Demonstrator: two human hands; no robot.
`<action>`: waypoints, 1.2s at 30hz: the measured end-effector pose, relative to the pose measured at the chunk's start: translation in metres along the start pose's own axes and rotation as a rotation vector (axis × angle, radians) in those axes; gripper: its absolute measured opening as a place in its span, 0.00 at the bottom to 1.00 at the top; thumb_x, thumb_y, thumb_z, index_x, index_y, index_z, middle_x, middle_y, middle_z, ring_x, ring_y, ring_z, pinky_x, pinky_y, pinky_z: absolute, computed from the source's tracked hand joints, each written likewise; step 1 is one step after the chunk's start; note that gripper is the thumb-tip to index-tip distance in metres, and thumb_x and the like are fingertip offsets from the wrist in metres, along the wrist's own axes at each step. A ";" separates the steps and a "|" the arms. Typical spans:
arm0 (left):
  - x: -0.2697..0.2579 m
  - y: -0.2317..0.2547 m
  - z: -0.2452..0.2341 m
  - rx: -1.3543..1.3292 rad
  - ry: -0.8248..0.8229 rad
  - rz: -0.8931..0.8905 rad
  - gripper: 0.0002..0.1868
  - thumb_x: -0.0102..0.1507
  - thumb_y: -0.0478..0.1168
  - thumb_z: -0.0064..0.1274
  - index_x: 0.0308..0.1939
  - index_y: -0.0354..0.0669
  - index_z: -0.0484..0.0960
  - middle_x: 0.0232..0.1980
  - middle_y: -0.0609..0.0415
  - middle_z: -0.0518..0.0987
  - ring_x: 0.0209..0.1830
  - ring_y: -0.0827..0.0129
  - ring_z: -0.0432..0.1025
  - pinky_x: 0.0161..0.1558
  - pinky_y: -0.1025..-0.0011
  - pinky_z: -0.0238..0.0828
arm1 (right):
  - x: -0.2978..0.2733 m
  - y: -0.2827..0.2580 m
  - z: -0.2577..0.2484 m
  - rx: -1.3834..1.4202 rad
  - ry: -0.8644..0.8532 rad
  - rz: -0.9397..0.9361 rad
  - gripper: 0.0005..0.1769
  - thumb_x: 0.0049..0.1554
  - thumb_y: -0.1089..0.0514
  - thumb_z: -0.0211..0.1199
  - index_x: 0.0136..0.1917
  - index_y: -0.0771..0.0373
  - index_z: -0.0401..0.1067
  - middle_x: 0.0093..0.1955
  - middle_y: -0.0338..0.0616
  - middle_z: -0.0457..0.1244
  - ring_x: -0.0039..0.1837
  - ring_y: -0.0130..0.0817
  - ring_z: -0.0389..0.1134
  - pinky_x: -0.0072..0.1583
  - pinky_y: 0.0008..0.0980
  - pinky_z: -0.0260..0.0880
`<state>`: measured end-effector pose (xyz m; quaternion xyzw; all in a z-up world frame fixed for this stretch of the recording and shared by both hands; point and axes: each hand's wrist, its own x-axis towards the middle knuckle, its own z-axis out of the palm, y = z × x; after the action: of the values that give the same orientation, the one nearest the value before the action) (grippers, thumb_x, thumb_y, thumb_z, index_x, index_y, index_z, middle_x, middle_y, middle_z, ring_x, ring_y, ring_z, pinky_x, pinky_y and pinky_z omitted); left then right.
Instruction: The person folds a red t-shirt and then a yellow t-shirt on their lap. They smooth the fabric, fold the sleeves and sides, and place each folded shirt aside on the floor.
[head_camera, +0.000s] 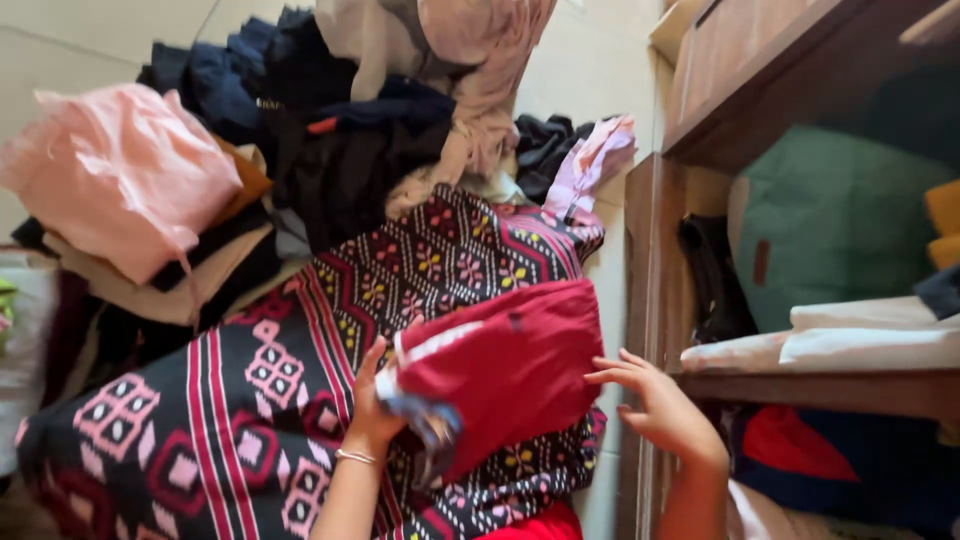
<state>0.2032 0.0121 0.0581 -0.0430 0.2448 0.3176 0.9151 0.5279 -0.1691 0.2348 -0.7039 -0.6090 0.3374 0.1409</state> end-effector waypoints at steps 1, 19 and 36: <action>0.010 -0.002 -0.033 0.021 0.131 -0.011 0.29 0.63 0.63 0.53 0.57 0.47 0.82 0.51 0.45 0.84 0.50 0.55 0.78 0.59 0.55 0.71 | -0.009 0.006 0.010 0.070 0.060 0.145 0.33 0.43 0.68 0.66 0.60 0.43 0.81 0.75 0.33 0.64 0.79 0.51 0.55 0.72 0.54 0.59; -0.041 0.037 0.128 1.126 -0.019 0.795 0.08 0.66 0.30 0.56 0.42 0.48 0.75 0.36 0.60 0.72 0.33 0.79 0.65 0.30 0.83 0.61 | 0.105 -0.027 -0.007 0.149 0.470 -0.154 0.17 0.48 0.69 0.71 0.51 0.59 0.80 0.48 0.43 0.69 0.50 0.34 0.68 0.52 0.29 0.70; -0.062 0.007 0.043 1.719 -0.045 0.636 0.06 0.60 0.36 0.52 0.38 0.47 0.84 0.56 0.52 0.81 0.62 0.61 0.74 0.64 0.65 0.64 | 0.038 0.005 0.046 0.020 0.727 0.129 0.21 0.45 0.63 0.62 0.54 0.56 0.75 0.62 0.44 0.66 0.67 0.41 0.65 0.69 0.38 0.60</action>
<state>0.1745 -0.0069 0.1263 0.7284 0.3793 0.2639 0.5060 0.5033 -0.1442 0.1862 -0.8133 -0.4702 0.0792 0.3335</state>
